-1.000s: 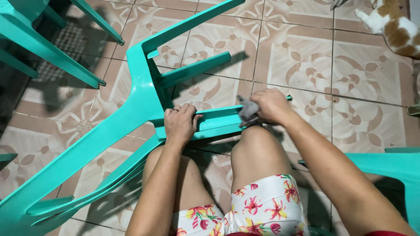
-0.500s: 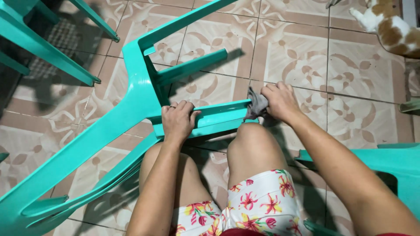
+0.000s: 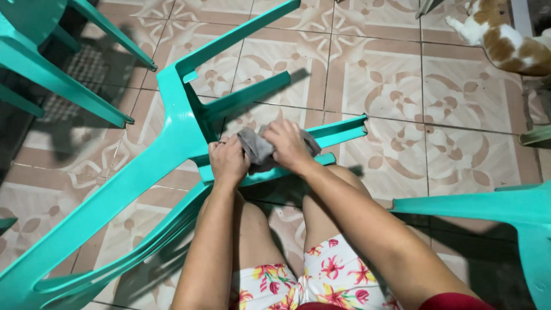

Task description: The person wipes a teal plastic chair with a gray cloth, cleaning the seat, backrest, and legs. They reposition the chair multiple times to access different surfaces and continue wiping until the end of the clip.

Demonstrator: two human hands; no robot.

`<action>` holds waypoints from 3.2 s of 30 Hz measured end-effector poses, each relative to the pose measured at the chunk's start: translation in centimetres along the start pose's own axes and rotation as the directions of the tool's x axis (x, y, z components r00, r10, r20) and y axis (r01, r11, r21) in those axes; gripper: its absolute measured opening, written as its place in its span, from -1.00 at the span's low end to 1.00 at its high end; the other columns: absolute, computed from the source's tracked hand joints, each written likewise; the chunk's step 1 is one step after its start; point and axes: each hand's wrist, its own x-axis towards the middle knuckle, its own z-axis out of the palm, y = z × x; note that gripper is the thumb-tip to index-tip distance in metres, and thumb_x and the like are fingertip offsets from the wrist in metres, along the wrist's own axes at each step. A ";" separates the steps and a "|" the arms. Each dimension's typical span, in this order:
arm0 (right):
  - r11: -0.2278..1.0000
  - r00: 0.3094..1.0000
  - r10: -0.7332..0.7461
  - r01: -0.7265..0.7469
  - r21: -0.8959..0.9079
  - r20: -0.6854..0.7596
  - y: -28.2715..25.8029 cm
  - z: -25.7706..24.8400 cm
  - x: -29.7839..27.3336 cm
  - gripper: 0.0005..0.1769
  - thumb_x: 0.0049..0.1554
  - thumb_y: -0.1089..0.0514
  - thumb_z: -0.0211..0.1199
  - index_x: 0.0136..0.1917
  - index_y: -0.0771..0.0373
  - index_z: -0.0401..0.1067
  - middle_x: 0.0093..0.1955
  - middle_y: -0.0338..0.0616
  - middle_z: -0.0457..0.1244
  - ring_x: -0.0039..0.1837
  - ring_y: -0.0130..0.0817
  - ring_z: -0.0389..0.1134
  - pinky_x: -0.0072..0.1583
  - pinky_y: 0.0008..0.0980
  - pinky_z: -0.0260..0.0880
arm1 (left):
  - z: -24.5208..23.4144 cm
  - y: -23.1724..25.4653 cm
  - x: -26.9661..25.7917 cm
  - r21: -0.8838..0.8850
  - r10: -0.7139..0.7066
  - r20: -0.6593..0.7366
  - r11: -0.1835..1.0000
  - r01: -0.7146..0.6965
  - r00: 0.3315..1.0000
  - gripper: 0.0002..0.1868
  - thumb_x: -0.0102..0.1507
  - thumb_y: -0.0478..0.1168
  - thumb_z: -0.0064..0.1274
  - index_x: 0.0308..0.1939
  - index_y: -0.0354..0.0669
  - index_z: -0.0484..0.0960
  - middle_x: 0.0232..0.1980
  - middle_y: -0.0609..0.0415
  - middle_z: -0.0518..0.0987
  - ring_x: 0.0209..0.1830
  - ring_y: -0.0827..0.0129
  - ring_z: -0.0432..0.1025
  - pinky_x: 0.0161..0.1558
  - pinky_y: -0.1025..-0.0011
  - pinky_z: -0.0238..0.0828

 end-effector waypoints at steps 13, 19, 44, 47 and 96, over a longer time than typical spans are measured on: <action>0.757 0.707 0.644 -0.538 0.370 -0.291 3.7 -5.5 -8.2 -0.51 0.18 0.24 0.23 0.34 0.48 0.31 0.37 0.30 0.16 0.40 0.18 0.17 0.40 -0.02 0.16 | -1.7 1.0 2.2 -0.107 -0.049 0.145 0.992 0.065 0.988 -0.84 0.24 -0.03 0.20 -0.32 0.03 0.64 -0.29 0.18 0.59 -0.23 0.19 0.47 -0.10 0.15 0.14; 0.819 0.891 0.446 -0.443 -0.365 -0.080 2.6 -2.9 -6.0 -0.69 -0.06 0.23 0.26 -0.03 0.41 0.50 0.33 0.28 0.19 0.35 0.26 0.18 0.31 0.03 0.25 | -1.4 1.5 2.7 -0.086 -0.070 0.126 0.993 0.081 0.990 -0.81 0.19 0.00 0.18 -0.31 0.02 0.65 -0.26 0.18 0.61 -0.19 0.21 0.48 -0.14 0.12 0.13; 0.852 0.959 0.264 -0.185 -0.490 0.097 0.6 1.8 -4.7 -0.76 0.00 0.23 0.15 -0.14 0.41 0.54 0.06 0.17 0.24 0.06 0.15 0.27 0.09 0.05 0.36 | -0.8 2.7 2.5 -0.101 -0.134 0.194 0.983 0.156 0.972 -0.85 0.25 -0.03 0.16 -0.25 0.07 0.71 -0.27 0.16 0.63 -0.15 0.22 0.48 -0.01 0.16 0.17; 0.900 0.987 0.074 -0.004 -0.435 0.144 -4.5 4.4 -2.9 -0.70 -0.06 0.20 0.17 -0.09 0.41 0.55 0.11 0.19 0.25 0.06 0.16 0.29 0.14 -0.01 0.38 | -0.3 1.5 2.2 -0.144 -0.127 0.186 0.977 0.155 0.974 -0.86 0.26 -0.07 0.12 -0.18 0.10 0.74 -0.18 0.16 0.66 -0.11 0.19 0.48 -0.01 0.14 0.16; 0.858 0.879 0.473 -0.443 -0.258 0.064 0.1 1.9 -3.0 -0.42 -0.04 0.25 0.18 0.28 0.34 0.31 0.36 0.29 0.09 0.44 0.33 0.05 0.44 0.22 0.04 | -5.4 -5.8 -8.2 -0.085 -0.614 0.563 0.623 0.778 0.553 -0.32 0.20 0.11 0.19 0.28 -0.18 0.46 0.17 -0.28 0.55 0.20 -0.15 0.41 0.17 0.06 0.31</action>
